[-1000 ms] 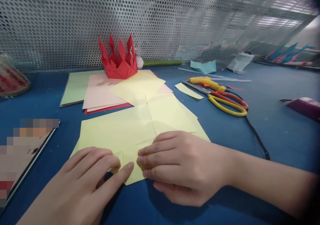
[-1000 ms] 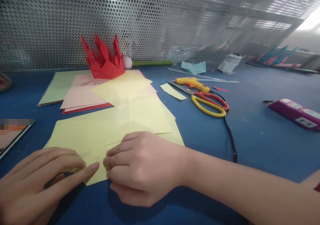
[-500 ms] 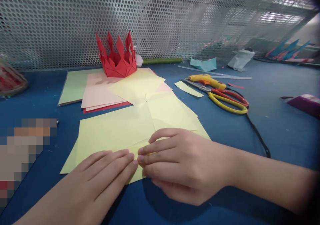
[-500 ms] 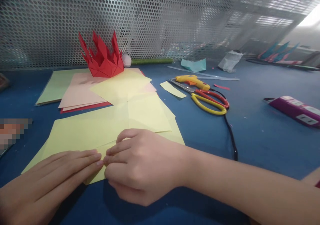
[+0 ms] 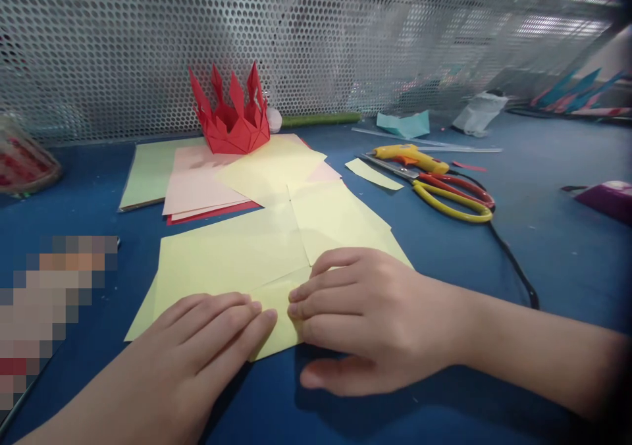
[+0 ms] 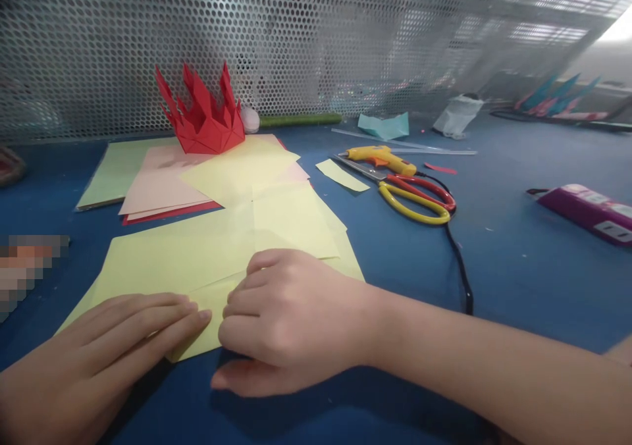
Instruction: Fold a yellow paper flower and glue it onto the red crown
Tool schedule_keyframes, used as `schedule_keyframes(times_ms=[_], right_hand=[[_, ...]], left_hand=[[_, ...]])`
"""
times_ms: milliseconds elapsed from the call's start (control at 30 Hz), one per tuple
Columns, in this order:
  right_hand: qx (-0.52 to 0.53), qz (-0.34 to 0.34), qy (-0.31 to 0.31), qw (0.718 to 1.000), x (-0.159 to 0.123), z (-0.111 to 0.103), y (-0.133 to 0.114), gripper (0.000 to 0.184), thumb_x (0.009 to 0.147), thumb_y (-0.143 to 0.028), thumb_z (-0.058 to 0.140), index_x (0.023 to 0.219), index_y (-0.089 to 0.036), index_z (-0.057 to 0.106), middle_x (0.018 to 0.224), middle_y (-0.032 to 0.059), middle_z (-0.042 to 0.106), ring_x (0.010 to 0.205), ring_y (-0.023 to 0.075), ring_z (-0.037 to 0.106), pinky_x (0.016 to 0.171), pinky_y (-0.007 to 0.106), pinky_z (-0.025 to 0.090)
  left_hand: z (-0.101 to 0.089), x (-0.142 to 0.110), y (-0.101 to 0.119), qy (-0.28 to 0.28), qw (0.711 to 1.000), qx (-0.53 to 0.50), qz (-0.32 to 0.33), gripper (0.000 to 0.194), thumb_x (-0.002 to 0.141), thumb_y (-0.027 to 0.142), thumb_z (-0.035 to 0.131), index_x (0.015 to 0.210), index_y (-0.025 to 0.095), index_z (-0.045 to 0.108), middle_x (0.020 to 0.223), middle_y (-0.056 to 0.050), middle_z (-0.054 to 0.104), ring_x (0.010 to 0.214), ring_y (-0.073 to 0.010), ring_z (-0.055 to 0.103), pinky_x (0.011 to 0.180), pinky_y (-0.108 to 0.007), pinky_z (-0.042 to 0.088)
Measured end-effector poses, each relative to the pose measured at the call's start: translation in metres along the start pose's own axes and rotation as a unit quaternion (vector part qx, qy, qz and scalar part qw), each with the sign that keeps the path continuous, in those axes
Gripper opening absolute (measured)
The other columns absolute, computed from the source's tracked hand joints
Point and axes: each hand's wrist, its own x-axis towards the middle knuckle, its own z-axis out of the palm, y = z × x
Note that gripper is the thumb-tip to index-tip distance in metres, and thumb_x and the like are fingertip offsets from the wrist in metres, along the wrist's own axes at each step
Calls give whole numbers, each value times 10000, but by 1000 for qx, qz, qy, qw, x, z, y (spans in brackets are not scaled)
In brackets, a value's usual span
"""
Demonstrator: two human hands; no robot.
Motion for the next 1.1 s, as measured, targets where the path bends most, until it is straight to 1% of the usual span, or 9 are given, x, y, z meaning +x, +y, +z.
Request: schedule_keyframes(times_ms=[67,167,300,367,500,667,833,967,1100], right_hand=[[42,5,-9,999,2,0,1,291,926,-454,658,868,-177,726,793,38,706,766,162,655,719,282,497],[123,49,-22,991,4,-2,2,236,875,-380,745,977,-168,746,855,32,702,806,150,648,726,257,498],[169,92,-26,981,4,-4,1,111,877,-248,749,940,-158,763,847,30,706,810,135,653,753,231,502],[169,101,-19,980,3,-2,0,29,867,-176,736,868,-157,757,833,25,709,791,127,656,736,221,500],[115,80,15,990,3,2,-2,115,850,-131,663,756,-167,718,796,16,711,735,126,650,700,233,494],[14,51,40,998,5,7,-6,233,893,-145,536,712,-166,683,719,18,697,679,144,618,671,269,491],[18,52,76,996,6,11,-9,236,879,-104,509,726,-136,686,693,37,662,669,146,591,660,258,501],[33,41,74,996,5,10,-8,215,881,-98,531,733,-100,686,716,62,650,708,159,585,681,259,508],[64,46,47,996,4,6,-5,185,878,-237,642,777,-89,688,804,88,652,763,176,584,676,268,503]], left_hand=[[-1,-1,1,10,1000,9,0,611,842,73,398,1446,167,431,1292,-43,691,1193,-248,614,1037,-381,469],[-2,-5,3,32,998,44,16,563,835,63,415,1389,127,485,1289,-86,691,1205,-265,603,1074,-382,430],[-7,-5,7,61,996,66,29,479,851,16,382,1297,103,532,1243,-122,700,1195,-271,605,1105,-386,378],[-9,-1,9,70,995,68,15,420,880,9,381,1252,116,544,1194,-123,711,1159,-267,624,1087,-392,393],[-12,9,13,90,994,59,-6,235,977,107,381,1073,179,583,1057,-94,728,1042,-228,676,984,-362,482],[-6,11,14,102,991,86,-19,225,1040,244,380,1055,156,586,1018,-97,757,917,-241,730,791,-379,565],[-7,14,9,99,992,80,-21,203,1046,248,409,1002,153,583,932,-88,797,797,-236,774,673,-391,600],[-8,15,9,124,988,94,-12,248,1057,178,351,976,147,583,890,-86,806,757,-206,778,672,-365,581],[-4,11,8,115,991,61,-45,229,1059,199,373,1022,176,598,961,-44,790,904,-191,755,813,-355,552]])
